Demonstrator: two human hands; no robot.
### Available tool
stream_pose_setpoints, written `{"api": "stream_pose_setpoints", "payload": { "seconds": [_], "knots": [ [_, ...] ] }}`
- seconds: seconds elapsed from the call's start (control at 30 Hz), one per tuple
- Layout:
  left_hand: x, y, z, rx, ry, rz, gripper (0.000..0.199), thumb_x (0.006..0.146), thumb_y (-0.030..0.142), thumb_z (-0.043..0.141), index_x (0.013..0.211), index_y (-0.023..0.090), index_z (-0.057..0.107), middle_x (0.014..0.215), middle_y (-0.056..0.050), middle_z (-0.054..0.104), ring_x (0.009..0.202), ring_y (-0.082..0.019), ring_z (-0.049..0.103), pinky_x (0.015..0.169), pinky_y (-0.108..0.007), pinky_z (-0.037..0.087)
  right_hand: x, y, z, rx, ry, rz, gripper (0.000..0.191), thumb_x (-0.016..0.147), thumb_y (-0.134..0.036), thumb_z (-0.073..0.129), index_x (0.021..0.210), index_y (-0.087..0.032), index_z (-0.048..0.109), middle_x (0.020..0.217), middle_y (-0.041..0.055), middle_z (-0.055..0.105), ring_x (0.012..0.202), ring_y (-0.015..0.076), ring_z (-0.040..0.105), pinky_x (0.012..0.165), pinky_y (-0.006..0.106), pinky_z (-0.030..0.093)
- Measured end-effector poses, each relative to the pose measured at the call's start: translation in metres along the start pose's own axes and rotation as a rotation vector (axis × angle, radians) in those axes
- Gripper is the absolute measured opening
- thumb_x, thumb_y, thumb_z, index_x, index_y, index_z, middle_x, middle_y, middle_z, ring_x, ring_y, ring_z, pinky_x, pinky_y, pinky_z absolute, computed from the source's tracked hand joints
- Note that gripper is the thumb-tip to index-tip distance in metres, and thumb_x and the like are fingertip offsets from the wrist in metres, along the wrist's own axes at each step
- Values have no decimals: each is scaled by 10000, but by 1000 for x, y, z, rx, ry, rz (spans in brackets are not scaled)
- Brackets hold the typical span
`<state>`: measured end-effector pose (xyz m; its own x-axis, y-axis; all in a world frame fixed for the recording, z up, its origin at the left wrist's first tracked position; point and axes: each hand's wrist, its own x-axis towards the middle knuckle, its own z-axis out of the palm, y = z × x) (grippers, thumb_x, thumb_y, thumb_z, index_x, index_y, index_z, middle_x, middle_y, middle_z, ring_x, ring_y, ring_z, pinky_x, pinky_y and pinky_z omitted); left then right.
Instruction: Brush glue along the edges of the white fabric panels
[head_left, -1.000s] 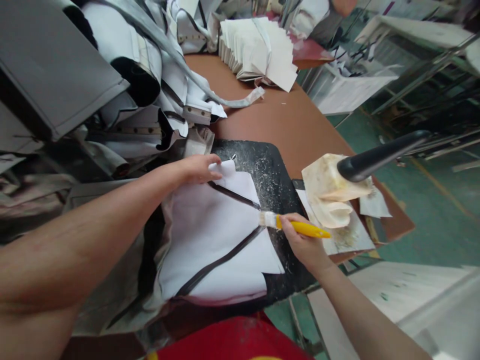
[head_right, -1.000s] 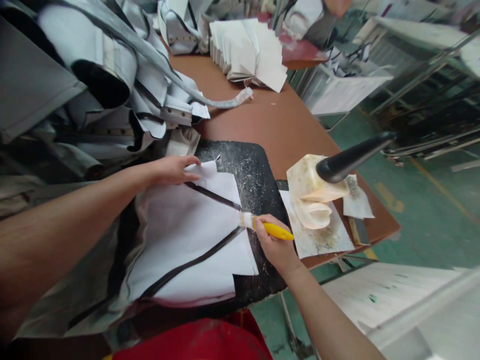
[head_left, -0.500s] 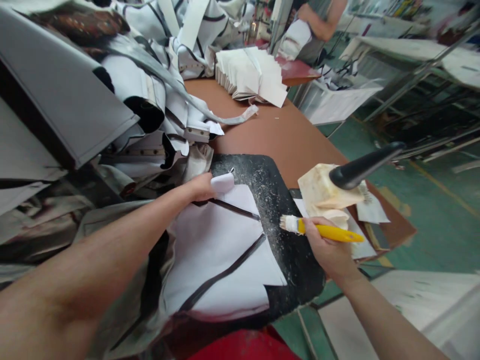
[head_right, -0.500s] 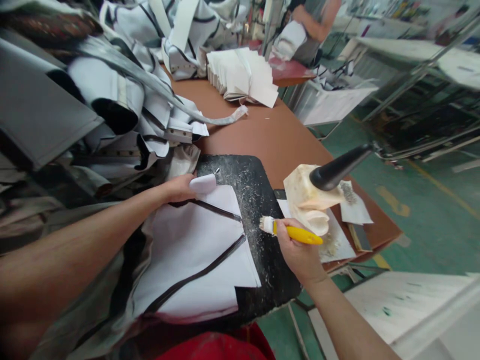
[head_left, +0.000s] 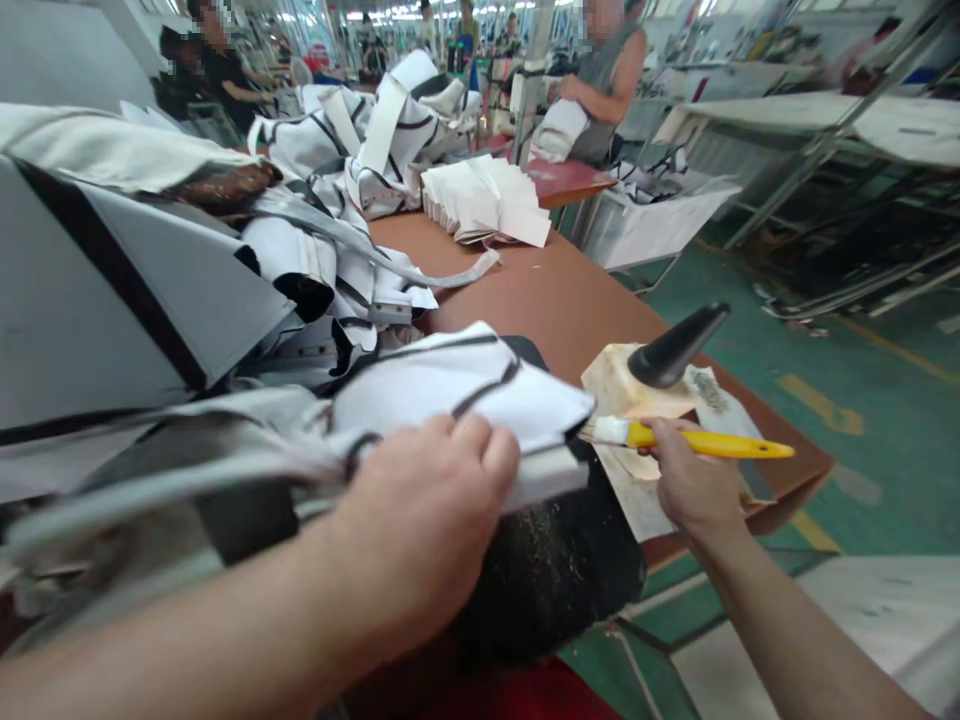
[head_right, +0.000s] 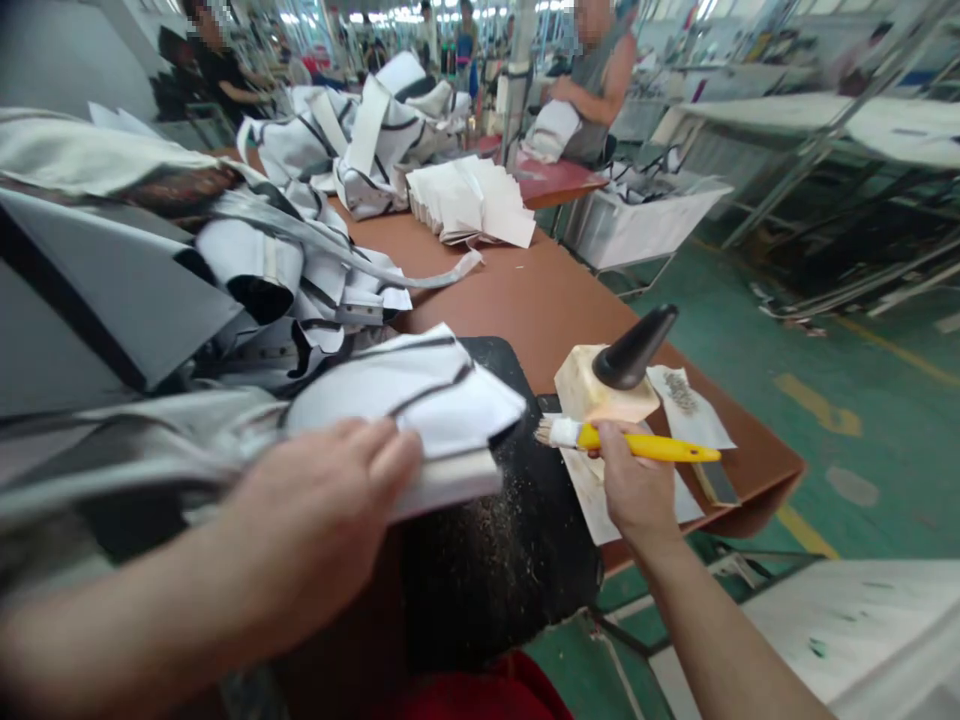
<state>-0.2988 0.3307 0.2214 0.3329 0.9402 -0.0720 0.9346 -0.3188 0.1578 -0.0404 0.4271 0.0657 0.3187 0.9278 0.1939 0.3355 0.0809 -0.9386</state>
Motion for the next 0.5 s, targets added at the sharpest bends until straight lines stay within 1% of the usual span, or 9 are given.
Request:
{"api": "stream_pose_setpoints", "payload": {
  "seconds": [0.07,0.1,0.17,0.2,0.23,0.3,0.37,0.43,0.5],
  "knots": [
    [-13,12,59,13,-241,46,312,698,164,526,1000,225,578,926,-111,605,790,-274,575,633,-391,491,4,-1,1,-11,-2,-26,267,767,-402,544,798,-155,640,728,34,605,705,189,574,724,342,449],
    [-17,13,81,-3,-345,65,349,671,198,597,1020,208,581,984,-117,601,807,-285,585,624,-390,505,5,-3,3,-5,-8,-41,265,772,-404,543,803,-158,638,733,35,605,713,189,572,735,347,448],
    [-18,8,106,-87,-554,132,346,661,315,679,979,193,618,985,-114,621,794,-289,609,616,-374,519,6,-9,10,14,-45,-67,268,787,-413,534,800,-164,634,730,33,602,718,185,568,736,346,449],
    [-14,2,109,-141,-594,167,303,693,377,667,935,198,637,937,-98,641,779,-278,618,624,-363,522,6,-12,14,27,-78,-81,270,795,-417,529,797,-167,631,724,32,600,716,182,566,728,342,450],
    [-6,-4,110,-187,-566,197,279,748,427,619,919,209,645,912,-83,653,800,-268,622,665,-359,522,5,-16,20,36,-122,-95,273,804,-420,520,795,-169,627,725,32,600,715,181,565,720,337,452],
    [20,-22,110,-208,-323,195,313,850,467,482,1021,244,620,1039,-69,641,998,-270,574,852,-412,469,0,-22,32,30,-219,-133,274,820,-421,505,789,-173,617,733,31,604,721,177,562,710,323,451],
    [50,-45,120,-124,-55,111,383,874,449,452,1206,266,513,1302,-63,491,1252,-292,367,1027,-538,270,-6,-23,44,19,-303,-166,261,825,-410,500,766,-178,603,729,23,601,711,168,556,693,303,446],
    [74,-67,142,-55,-20,30,439,851,408,502,1263,262,462,1365,-57,423,1319,-300,248,1054,-609,122,-9,-19,59,-12,-432,-156,257,826,-393,488,714,-182,583,679,7,580,668,157,542,646,279,436],
    [86,-85,168,-45,-25,10,494,829,421,523,1290,268,432,1375,-54,409,1331,-292,224,1061,-612,79,-6,-9,79,-57,-579,-107,266,817,-379,474,664,-182,565,627,-4,559,621,151,529,592,265,419]
  ]
}}
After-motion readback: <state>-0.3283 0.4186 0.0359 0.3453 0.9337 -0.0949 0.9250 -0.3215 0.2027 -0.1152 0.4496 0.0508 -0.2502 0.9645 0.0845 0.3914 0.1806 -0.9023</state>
